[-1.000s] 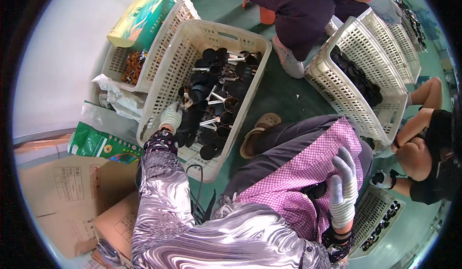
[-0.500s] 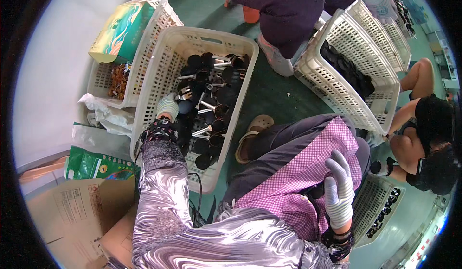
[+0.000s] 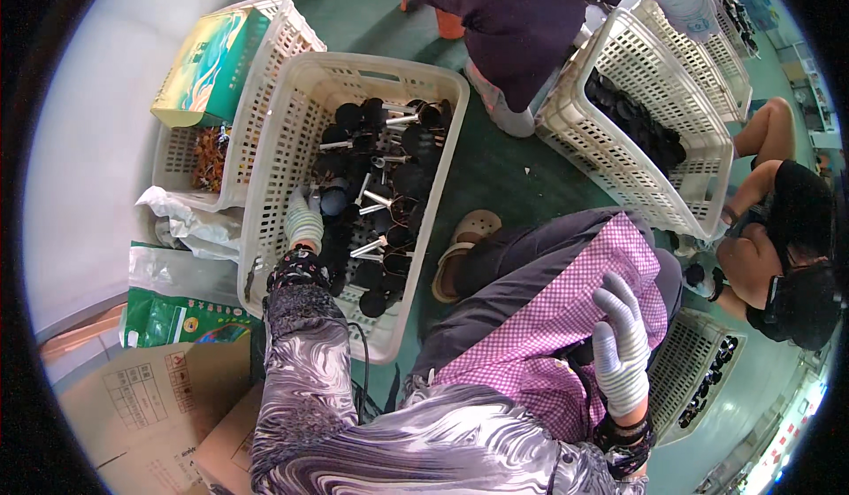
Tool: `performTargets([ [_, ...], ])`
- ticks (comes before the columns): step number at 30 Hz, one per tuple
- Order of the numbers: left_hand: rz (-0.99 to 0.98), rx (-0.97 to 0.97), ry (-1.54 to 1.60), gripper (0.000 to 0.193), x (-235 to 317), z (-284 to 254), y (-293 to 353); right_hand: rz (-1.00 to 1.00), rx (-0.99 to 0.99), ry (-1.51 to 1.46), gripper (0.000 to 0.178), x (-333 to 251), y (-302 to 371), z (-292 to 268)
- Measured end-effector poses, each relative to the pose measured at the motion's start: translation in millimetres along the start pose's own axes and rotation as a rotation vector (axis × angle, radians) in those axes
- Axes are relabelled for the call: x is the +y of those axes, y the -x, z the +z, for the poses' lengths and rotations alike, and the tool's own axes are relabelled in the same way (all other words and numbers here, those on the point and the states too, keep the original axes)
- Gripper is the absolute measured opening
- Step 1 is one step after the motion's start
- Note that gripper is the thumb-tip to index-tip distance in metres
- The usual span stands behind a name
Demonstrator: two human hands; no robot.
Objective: Assembling small black plastic components by hand in a manufacturing environment.
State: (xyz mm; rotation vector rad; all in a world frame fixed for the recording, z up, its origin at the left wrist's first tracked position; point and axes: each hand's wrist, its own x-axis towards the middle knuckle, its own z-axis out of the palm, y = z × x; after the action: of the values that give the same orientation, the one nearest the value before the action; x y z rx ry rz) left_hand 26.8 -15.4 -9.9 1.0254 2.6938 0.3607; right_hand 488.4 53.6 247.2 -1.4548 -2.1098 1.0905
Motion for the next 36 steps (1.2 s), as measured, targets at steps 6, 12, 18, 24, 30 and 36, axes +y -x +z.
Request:
performTargets([
  [6,-0.361,0.053,-0.061,0.039,-17.3,14.7,-3.4,-0.005,-0.010,-0.013,0.032,0.2,-1.2,-0.1],
  [12,-0.356,-0.143,-0.176,0.045,10.3,-4.8,-0.4,-0.019,-0.001,-0.032,0.033,7.5,3.5,-3.2],
  [18,-0.250,-0.162,-0.241,0.046,19.3,-6.5,6.7,0.135,0.073,-0.172,0.033,15.2,13.1,-16.2],
  [24,0.153,0.210,0.667,0.034,79.6,-42.5,12.3,-0.034,0.253,-0.016,0.030,32.1,-6.8,-43.0],
  [30,1.069,-0.027,0.503,0.029,239.1,-85.1,109.9,0.070,0.409,-0.235,0.027,48.9,5.9,-60.2],
  [36,1.737,-0.532,0.327,0.029,325.9,-89.7,198.6,0.077,0.553,-0.298,0.024,89.6,29.6,-76.4],
])
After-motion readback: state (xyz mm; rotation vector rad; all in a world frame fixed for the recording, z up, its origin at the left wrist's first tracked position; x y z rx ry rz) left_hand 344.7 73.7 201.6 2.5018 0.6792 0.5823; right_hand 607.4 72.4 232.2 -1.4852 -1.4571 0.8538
